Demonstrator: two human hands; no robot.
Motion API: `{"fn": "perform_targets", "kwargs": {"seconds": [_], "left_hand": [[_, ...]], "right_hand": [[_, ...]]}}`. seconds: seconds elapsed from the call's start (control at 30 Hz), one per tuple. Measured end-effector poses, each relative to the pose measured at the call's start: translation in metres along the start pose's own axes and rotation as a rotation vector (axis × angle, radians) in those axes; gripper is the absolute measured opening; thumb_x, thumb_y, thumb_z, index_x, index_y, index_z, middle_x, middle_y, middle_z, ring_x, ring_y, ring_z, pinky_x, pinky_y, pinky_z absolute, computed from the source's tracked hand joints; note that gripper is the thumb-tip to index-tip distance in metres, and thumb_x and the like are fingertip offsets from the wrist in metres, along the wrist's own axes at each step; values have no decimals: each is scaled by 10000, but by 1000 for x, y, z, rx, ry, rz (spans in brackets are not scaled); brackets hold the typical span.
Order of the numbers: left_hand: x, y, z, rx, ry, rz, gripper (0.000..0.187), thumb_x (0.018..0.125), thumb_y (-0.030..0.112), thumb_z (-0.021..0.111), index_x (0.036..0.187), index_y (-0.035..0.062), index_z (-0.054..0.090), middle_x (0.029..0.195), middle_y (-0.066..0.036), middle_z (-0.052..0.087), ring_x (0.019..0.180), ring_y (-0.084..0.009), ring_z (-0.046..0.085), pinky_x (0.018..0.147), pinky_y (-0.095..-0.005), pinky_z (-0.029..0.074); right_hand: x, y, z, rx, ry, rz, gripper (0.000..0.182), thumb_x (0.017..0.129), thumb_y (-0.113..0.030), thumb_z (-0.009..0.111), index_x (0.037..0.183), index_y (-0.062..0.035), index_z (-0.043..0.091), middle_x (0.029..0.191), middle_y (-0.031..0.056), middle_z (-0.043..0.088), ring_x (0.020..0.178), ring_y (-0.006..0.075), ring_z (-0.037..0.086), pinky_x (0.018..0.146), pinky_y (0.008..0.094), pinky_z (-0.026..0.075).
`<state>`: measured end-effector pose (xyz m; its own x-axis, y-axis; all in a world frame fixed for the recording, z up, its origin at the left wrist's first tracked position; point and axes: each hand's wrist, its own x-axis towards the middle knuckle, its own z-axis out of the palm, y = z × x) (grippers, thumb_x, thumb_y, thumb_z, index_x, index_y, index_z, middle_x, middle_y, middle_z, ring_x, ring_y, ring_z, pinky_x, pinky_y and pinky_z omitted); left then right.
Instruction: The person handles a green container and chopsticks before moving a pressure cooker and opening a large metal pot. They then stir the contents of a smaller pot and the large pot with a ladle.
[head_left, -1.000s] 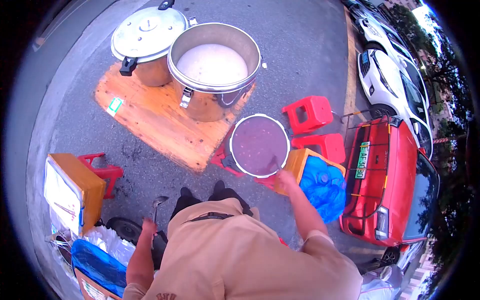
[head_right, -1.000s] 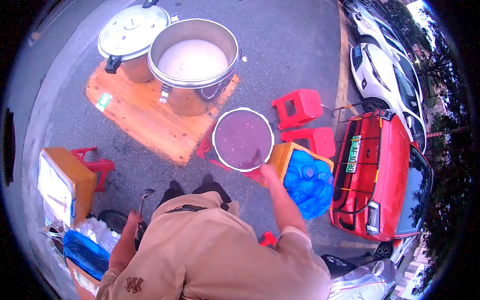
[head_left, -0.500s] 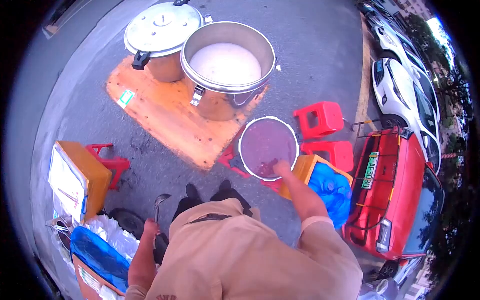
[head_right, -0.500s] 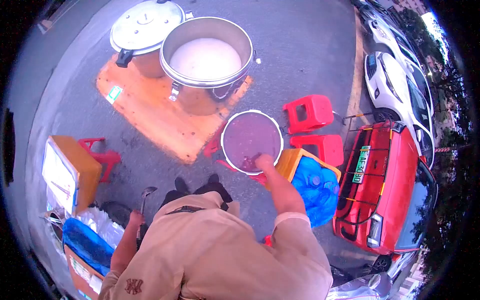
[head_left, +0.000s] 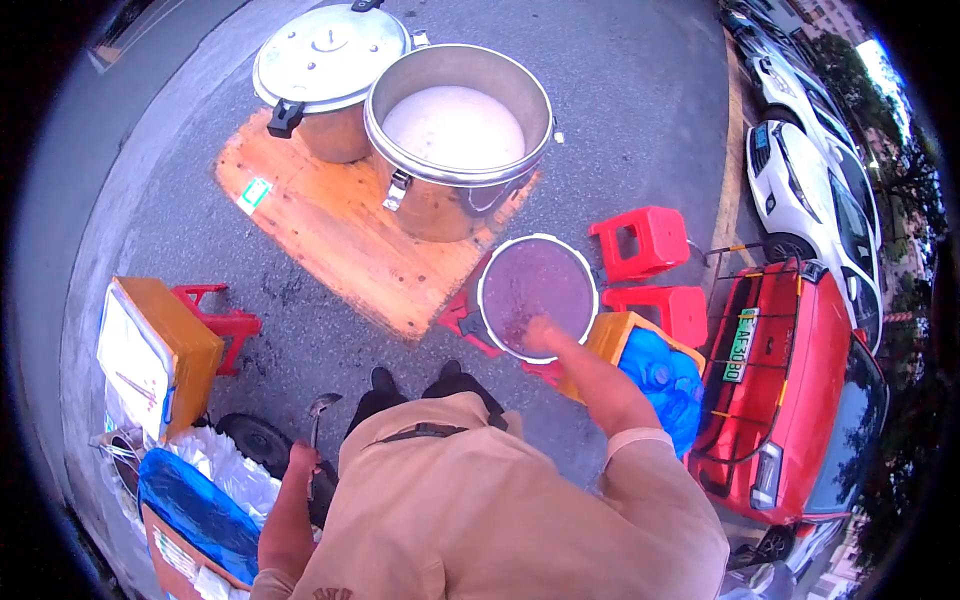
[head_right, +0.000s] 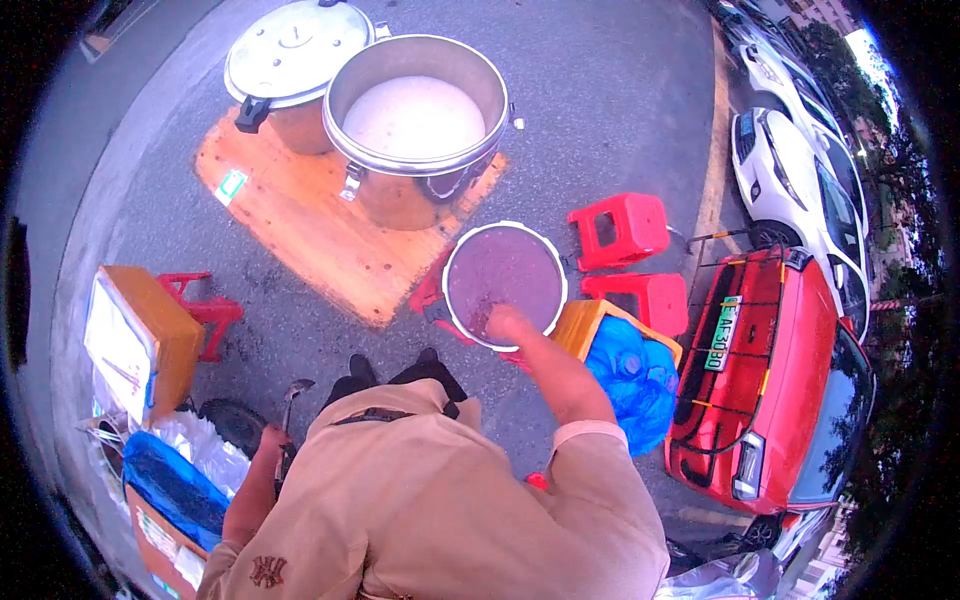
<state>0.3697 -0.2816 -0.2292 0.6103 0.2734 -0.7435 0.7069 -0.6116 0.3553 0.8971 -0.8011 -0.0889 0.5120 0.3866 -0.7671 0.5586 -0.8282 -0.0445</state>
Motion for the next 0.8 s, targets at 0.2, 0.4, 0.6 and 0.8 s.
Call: {"fn": "perform_targets", "kwargs": {"seconds": [0.2,0.4,0.6,0.8], "left_hand": [[5,36,-18,-53,11,13,156,789,1,529,944,1,513,675,-128,595,466,-236,570,358,-336,426],[40,5,4,-189,25,-7,136,821,43,516,953,18,535,700,-126,611,493,-236,583,365,-376,427],[54,6,-11,82,3,260,104,826,41,523,928,28,535,680,-122,595,491,-248,581,360,-387,426],[59,37,-22,-277,-62,10,96,817,24,529,912,30,526,657,-136,577,478,-265,569,356,-392,419]], "right_hand": [[-63,51,16,858,-75,250,208,830,-237,580,796,-46,656,731,111,611,623,236,592,531,376,441],[-142,73,34,1790,-240,338,224,868,-193,569,689,-160,439,595,-67,377,422,46,298,370,222,205],[-187,66,47,1955,-29,386,156,871,-130,568,763,-141,456,601,-63,385,425,45,314,363,215,210],[-214,51,28,1603,228,510,131,849,-169,596,816,-85,501,604,-31,430,439,99,385,387,265,278]]}}
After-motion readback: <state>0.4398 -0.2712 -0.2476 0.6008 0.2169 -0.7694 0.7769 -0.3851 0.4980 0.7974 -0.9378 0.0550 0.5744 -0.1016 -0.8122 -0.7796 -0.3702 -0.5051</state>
